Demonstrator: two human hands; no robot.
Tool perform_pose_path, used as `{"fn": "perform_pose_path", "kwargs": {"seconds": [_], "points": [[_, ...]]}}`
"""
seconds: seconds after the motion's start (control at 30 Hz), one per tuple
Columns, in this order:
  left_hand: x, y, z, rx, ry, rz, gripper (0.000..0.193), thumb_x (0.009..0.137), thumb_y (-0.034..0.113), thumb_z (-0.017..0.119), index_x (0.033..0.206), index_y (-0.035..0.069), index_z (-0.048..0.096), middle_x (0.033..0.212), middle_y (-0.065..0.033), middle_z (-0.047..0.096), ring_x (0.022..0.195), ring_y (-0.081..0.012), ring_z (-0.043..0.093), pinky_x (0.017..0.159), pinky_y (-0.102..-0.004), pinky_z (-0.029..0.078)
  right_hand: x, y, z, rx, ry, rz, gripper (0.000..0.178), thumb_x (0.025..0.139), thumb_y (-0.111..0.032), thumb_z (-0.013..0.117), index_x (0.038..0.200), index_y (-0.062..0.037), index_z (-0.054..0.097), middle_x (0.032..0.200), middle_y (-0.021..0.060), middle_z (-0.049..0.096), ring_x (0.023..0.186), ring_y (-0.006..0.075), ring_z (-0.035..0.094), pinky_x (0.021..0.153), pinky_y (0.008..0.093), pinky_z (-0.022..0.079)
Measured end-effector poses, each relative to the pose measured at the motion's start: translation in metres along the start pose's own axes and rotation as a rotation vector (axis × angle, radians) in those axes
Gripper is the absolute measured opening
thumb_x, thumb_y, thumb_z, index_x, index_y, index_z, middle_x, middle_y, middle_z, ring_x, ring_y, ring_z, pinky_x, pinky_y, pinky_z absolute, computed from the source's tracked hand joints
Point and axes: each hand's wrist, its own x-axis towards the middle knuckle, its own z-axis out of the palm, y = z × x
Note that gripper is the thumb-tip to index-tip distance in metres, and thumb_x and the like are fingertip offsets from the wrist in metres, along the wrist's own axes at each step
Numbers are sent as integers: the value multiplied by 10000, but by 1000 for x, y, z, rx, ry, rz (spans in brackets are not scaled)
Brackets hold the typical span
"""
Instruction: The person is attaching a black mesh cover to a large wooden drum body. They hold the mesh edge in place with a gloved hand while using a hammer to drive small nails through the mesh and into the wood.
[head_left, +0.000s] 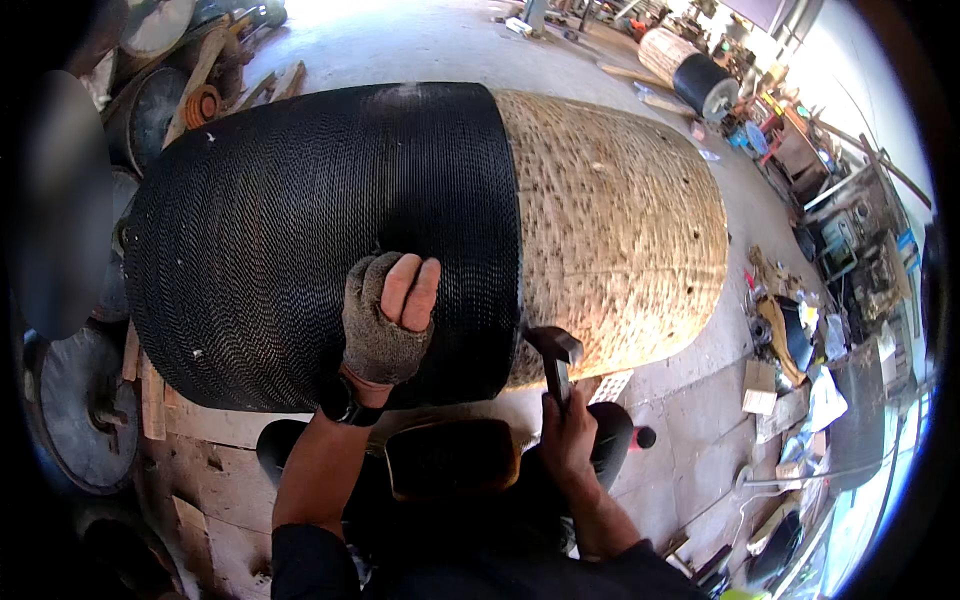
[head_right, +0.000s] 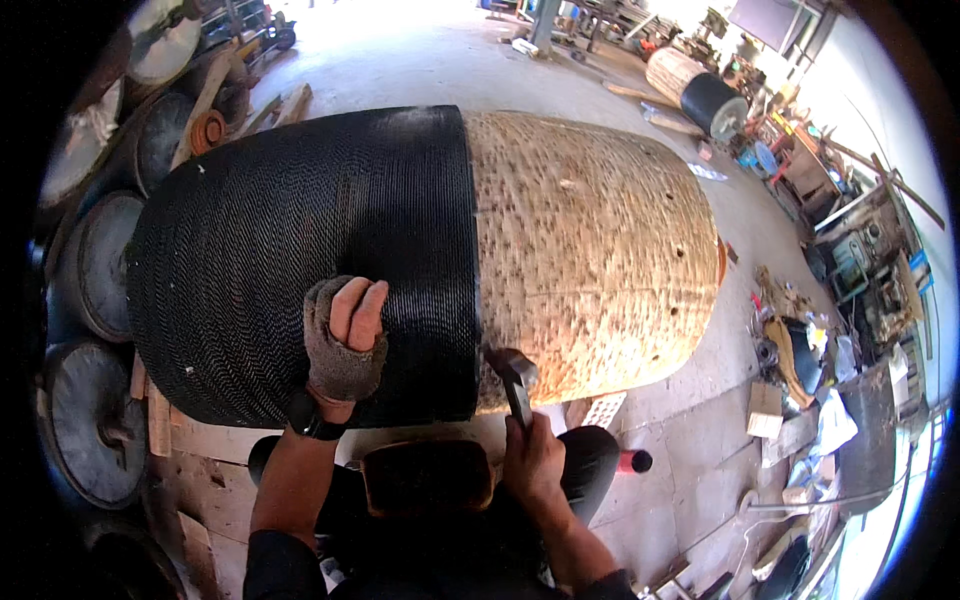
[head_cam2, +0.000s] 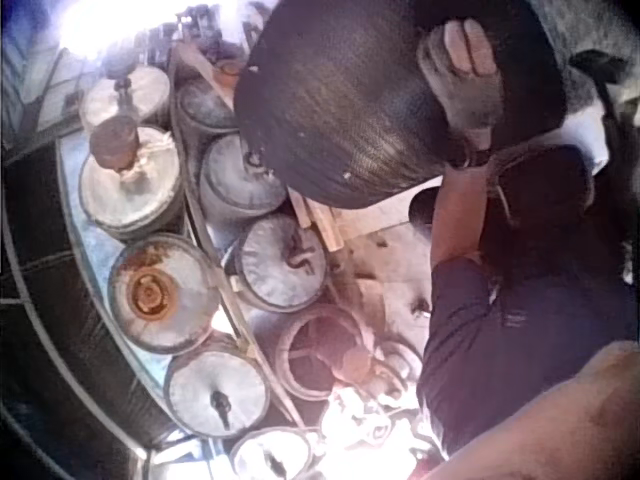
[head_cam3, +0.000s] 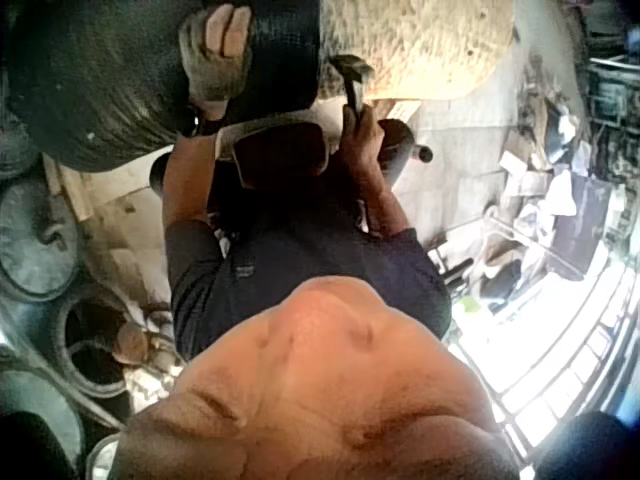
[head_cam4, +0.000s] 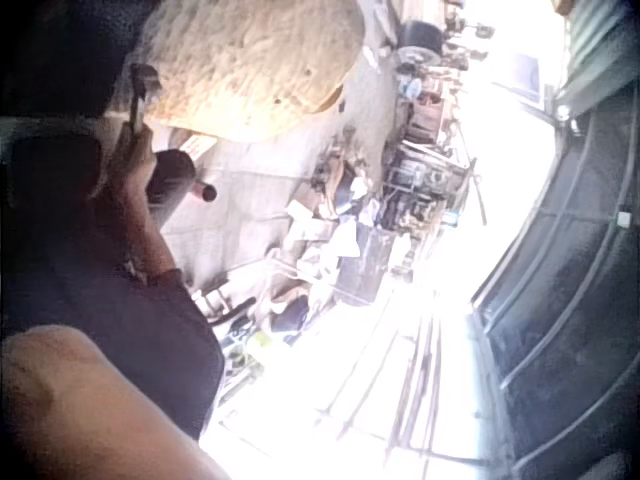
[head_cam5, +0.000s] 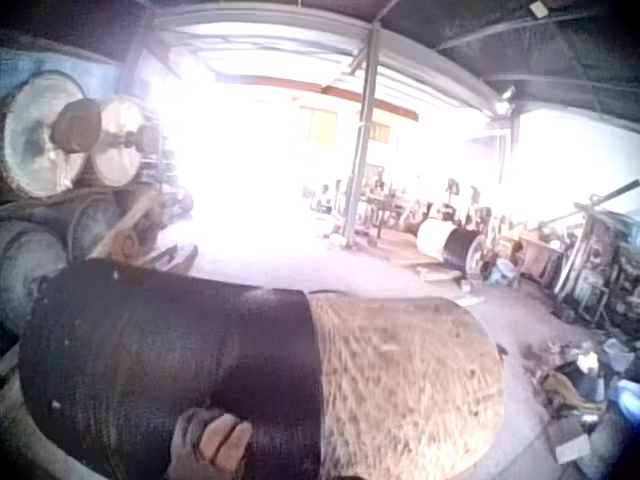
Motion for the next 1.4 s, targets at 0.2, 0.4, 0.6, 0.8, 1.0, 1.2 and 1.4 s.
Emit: {"fn": "perform_pose_path", "kwargs": {"seconds": [0.2,0.4,0.6,0.8,1.0,1.2,1.4], "points": [[8,3,-3,-10,5,-23,391,760,-27,692,1129,86,630,1093,-95,592,954,-299,599,791,-445,508,5,-10,-10,-13,75,-323,102,941,-56,547,1002,25,558,728,228,614,628,345,632,539,395,456],[-1,0,9,116,27,-60,392,740,-4,684,1110,113,631,1091,-82,571,981,-283,597,827,-441,517,-12,-7,-18,188,-44,-88,261,930,-91,628,1140,33,534,759,218,623,636,376,646,569,414,504],[10,7,6,220,1,-87,288,836,-4,675,1102,92,621,1083,-84,594,968,-270,619,826,-387,548,-17,30,-1,-30,-93,-4,240,902,-150,659,1032,-12,511,800,240,645,739,433,657,612,495,520],[-12,74,-6,-98,97,-44,179,877,-17,640,1033,43,578,995,-103,577,908,-257,612,769,-391,538,-48,58,1,8,-43,-5,227,934,-162,639,1014,-7,495,725,235,630,660,446,636,558,507,493],[-68,145,6,-452,-84,-165,348,901,28,661,1241,32,584,1050,-127,670,960,-270,652,862,-403,502,-50,61,-3,-9,-17,-68,218,938,-153,635,1019,-9,493,716,235,628,648,450,632,544,510,490],[-72,146,3,-493,-228,-278,462,888,10,669,1332,59,552,1042,-119,678,957,-274,659,884,-405,504,-51,61,-7,7,-37,-17,216,932,-156,644,1032,-11,518,716,233,625,649,444,637,551,501,497],[-56,151,-6,-512,-334,-389,542,821,-9,674,1339,47,523,998,-105,661,919,-255,639,858,-410,502,-53,52,-17,111,-20,-80,227,943,-163,633,1081,-7,542,733,227,624,659,421,646,581,461,510]]}}
